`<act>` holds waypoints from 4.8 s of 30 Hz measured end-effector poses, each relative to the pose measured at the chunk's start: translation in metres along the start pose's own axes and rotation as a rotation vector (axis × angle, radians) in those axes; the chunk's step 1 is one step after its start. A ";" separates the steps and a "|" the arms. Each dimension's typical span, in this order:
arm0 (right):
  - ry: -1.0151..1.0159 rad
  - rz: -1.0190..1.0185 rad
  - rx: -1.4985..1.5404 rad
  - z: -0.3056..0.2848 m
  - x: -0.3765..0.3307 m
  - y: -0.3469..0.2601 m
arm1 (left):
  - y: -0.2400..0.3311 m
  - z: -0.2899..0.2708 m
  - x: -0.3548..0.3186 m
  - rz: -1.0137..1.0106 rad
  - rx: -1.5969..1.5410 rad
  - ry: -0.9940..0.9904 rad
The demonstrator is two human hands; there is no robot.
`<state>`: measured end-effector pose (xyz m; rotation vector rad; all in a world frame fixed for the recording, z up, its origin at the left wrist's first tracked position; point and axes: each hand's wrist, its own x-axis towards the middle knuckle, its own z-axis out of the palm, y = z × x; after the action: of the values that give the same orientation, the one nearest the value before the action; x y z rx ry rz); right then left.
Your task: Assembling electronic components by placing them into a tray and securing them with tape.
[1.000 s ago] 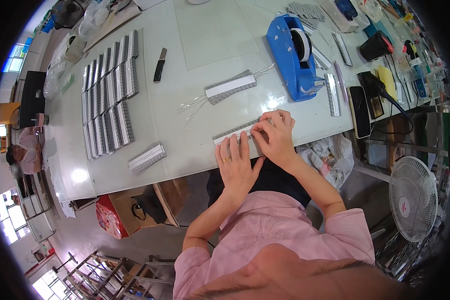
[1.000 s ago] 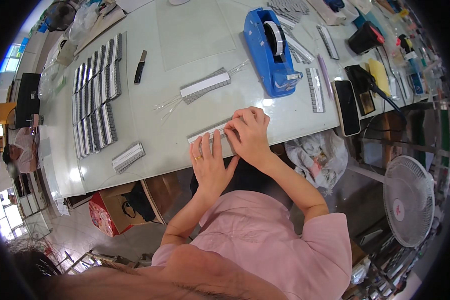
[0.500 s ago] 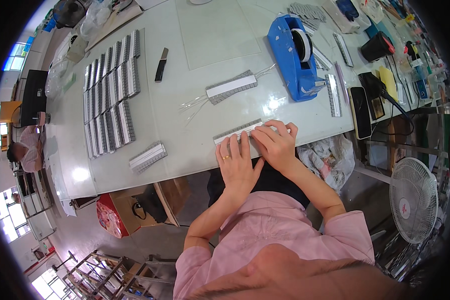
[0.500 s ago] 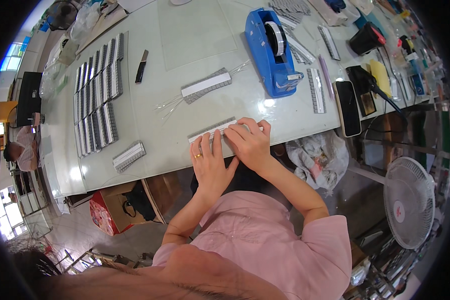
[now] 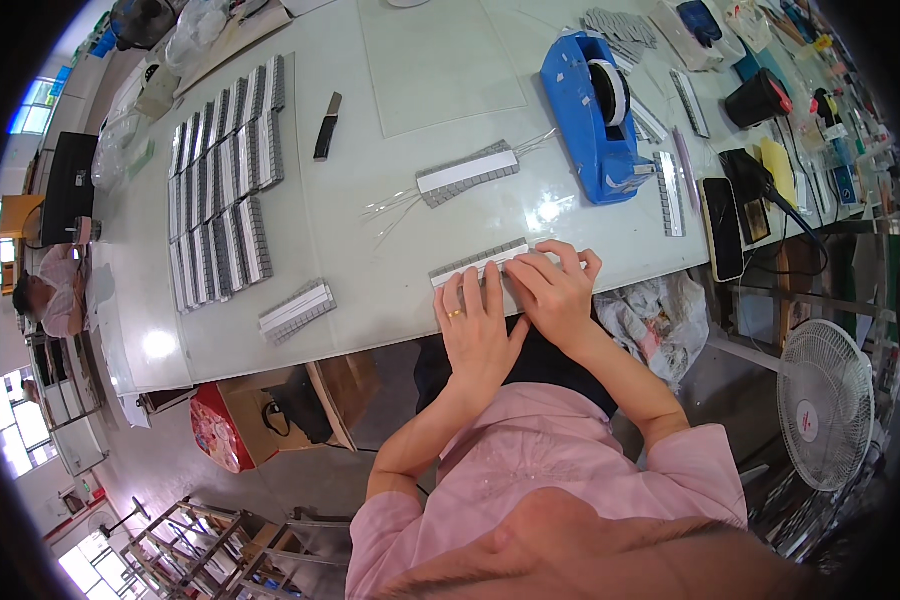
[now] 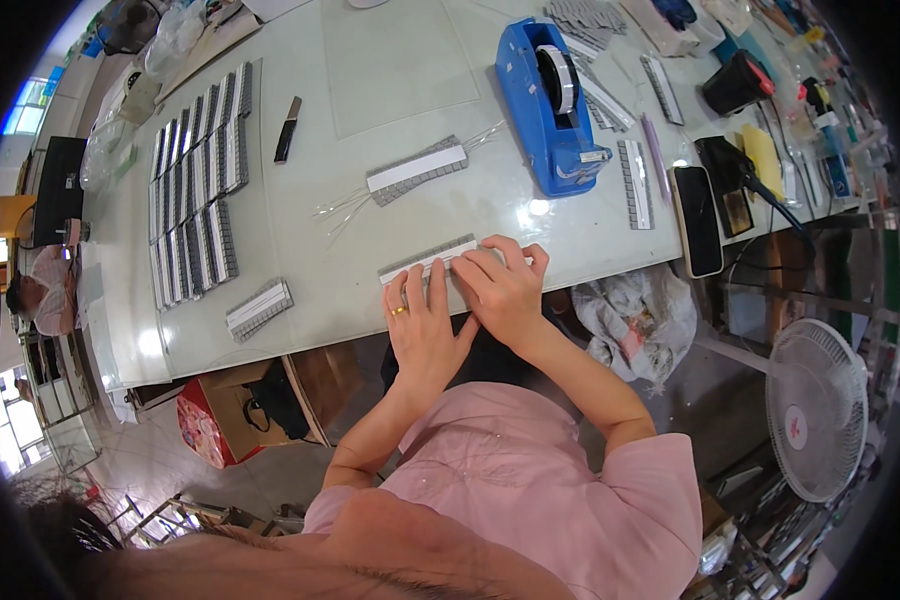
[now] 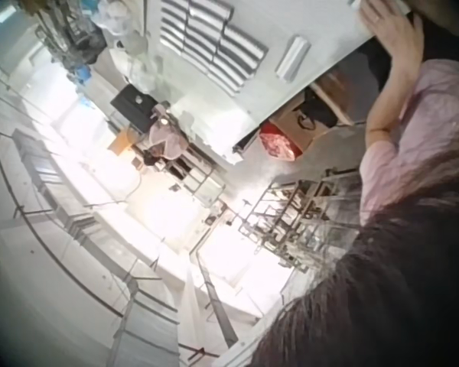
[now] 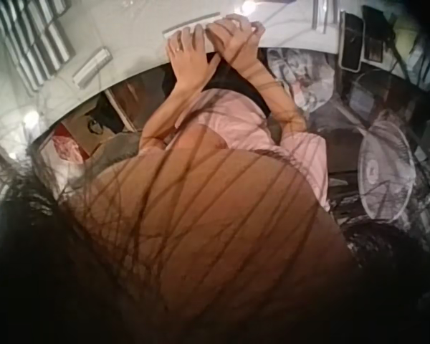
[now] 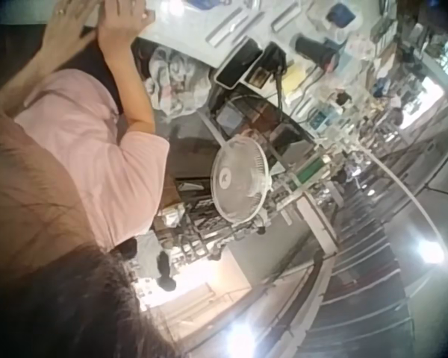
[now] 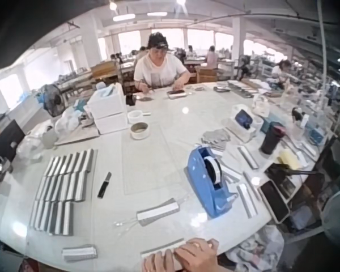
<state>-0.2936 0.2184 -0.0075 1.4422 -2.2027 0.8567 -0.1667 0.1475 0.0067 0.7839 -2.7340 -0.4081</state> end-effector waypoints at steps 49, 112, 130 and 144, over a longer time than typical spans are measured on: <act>-0.506 -0.036 0.538 0.022 0.117 0.070 | -0.118 -0.054 -0.033 0.371 0.234 0.322; -0.238 0.098 0.234 0.006 0.049 -0.009 | -0.008 0.020 -0.015 0.038 -0.018 0.082; -0.205 0.370 0.180 0.002 0.025 0.000 | -0.002 0.013 -0.009 0.053 0.032 0.045; -0.183 0.142 -0.036 -0.112 0.111 0.150 | 0.000 0.009 -0.005 0.059 0.046 0.063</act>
<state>-0.4785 0.2606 0.0998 1.4108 -2.4682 0.7520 -0.1655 0.1526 -0.0028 0.7131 -2.7090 -0.3035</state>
